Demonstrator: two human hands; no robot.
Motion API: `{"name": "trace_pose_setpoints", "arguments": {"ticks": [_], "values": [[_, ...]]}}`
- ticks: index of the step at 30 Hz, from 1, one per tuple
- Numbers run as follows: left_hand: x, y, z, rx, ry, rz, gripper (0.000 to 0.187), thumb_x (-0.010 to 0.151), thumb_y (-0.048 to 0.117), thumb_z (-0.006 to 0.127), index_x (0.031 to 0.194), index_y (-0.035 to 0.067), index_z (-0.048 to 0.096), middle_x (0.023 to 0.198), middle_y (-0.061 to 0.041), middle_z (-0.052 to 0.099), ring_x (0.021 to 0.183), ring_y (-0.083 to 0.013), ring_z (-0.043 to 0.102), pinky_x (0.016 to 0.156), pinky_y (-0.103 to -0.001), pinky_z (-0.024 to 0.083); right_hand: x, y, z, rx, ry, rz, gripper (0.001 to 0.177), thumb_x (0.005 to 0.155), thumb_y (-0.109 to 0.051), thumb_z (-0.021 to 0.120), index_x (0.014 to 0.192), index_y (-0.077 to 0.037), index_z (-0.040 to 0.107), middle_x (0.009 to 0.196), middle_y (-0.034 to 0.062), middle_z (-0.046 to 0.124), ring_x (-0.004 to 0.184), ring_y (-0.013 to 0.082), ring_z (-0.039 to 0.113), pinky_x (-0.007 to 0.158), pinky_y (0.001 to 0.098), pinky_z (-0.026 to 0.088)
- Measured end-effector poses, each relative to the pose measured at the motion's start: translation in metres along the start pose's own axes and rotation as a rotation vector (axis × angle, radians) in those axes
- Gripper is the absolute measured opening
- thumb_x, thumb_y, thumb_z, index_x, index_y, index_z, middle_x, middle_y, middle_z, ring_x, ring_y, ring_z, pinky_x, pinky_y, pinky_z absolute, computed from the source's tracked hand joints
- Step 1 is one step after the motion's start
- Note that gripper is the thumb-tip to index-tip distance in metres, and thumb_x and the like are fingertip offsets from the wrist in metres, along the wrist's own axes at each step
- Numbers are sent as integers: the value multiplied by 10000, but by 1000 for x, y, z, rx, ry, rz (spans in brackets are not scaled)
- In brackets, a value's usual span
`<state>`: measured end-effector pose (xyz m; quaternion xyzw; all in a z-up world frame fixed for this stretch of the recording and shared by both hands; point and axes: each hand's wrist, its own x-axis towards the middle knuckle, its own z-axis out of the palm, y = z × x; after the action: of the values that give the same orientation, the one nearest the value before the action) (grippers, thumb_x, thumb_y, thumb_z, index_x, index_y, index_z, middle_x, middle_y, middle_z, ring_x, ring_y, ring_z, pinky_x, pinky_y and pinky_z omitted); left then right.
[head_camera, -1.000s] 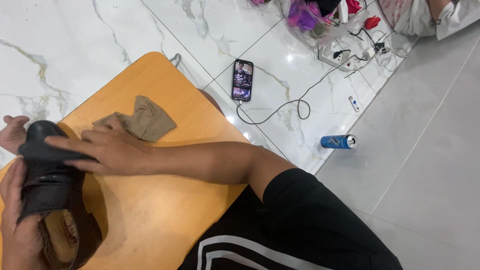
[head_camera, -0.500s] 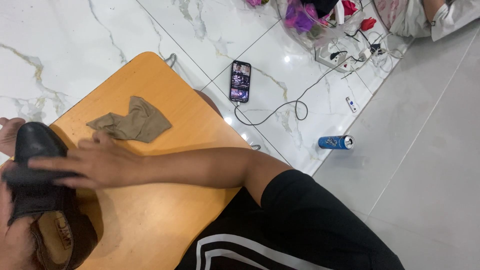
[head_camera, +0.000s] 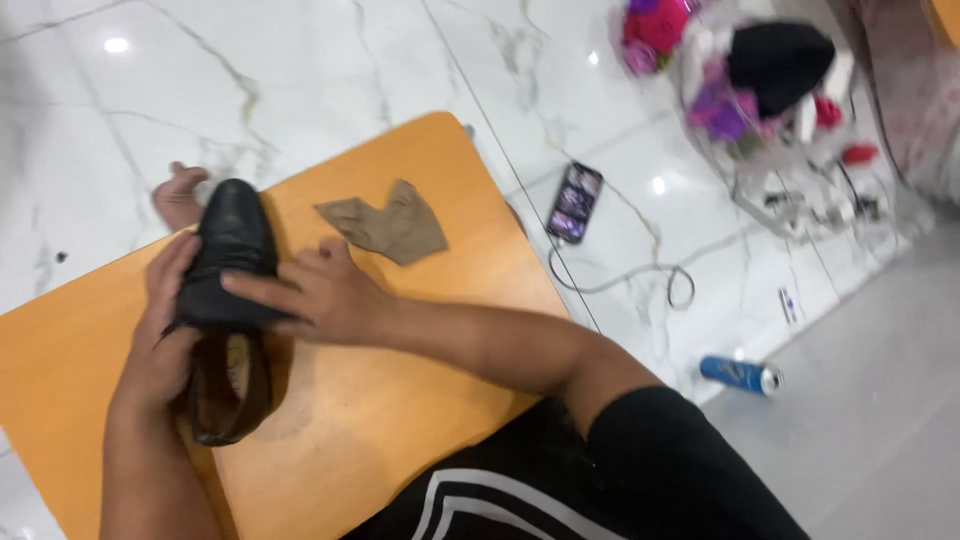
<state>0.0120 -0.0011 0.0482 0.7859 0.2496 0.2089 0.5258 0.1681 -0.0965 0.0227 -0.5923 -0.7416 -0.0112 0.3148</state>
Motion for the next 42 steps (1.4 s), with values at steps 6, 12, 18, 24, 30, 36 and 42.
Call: {"name": "trace_pose_setpoints", "arguments": {"ticks": [6, 12, 18, 24, 30, 36, 42], "values": [[-2, 2, 0, -24, 15, -45, 649, 544, 35, 301, 1190, -12, 264, 1262, -137, 203, 1195, -280, 172, 974, -356, 125, 16, 10, 6, -51, -4, 349, 403, 799, -304, 463, 1172, -180, 374, 737, -2, 500, 669, 157, 416, 732, 334, 226], [-2, -2, -4, -47, 10, -11, 726, 450, 4, 278, 1176, 1, 278, 1252, -144, 210, 1198, -289, 169, 989, -359, 105, 11, 3, 8, 110, -127, 177, 444, 810, -333, 478, 1206, -271, 288, 759, -18, 538, 662, 135, 446, 745, 297, 244], [-4, -35, -8, 85, -8, 89, 719, 539, 154, 374, 1226, -7, 242, 1235, -175, 191, 1197, -323, 120, 976, -415, 69, 3, 26, 28, -14, 34, 186, 379, 797, -394, 445, 1144, -246, 412, 824, 8, 529, 775, 156, 498, 725, 344, 262], [-7, -41, -7, -25, 19, 115, 743, 526, 129, 402, 1247, 47, 245, 1270, -123, 182, 1207, -266, 127, 981, -403, 65, 14, 19, 20, 118, -130, 155, 469, 759, -325, 470, 1209, -292, 344, 960, -37, 543, 774, 167, 488, 714, 362, 236], [-6, -35, -8, -71, -10, 40, 750, 523, 71, 372, 1259, 69, 229, 1266, -121, 178, 1186, -271, 166, 969, -428, 92, 6, 6, 12, 27, -123, 6, 544, 723, -382, 466, 1231, -287, 296, 748, -9, 494, 676, 174, 476, 694, 371, 271], [-6, -24, -9, -83, -22, 20, 738, 530, 60, 366, 1254, 53, 228, 1266, -125, 175, 1182, -275, 156, 964, -448, 81, 18, 26, 11, 81, -73, 266, 417, 811, -265, 436, 1214, -202, 348, 788, 40, 557, 759, 184, 494, 739, 342, 223], [-6, -21, -10, -74, -37, 10, 743, 526, 62, 358, 1255, 47, 214, 1266, -131, 166, 1184, -279, 139, 961, -451, 76, 20, 2, -6, 109, -79, 178, 451, 764, -293, 484, 1197, -261, 362, 862, 29, 548, 747, 190, 486, 695, 343, 242]]}}
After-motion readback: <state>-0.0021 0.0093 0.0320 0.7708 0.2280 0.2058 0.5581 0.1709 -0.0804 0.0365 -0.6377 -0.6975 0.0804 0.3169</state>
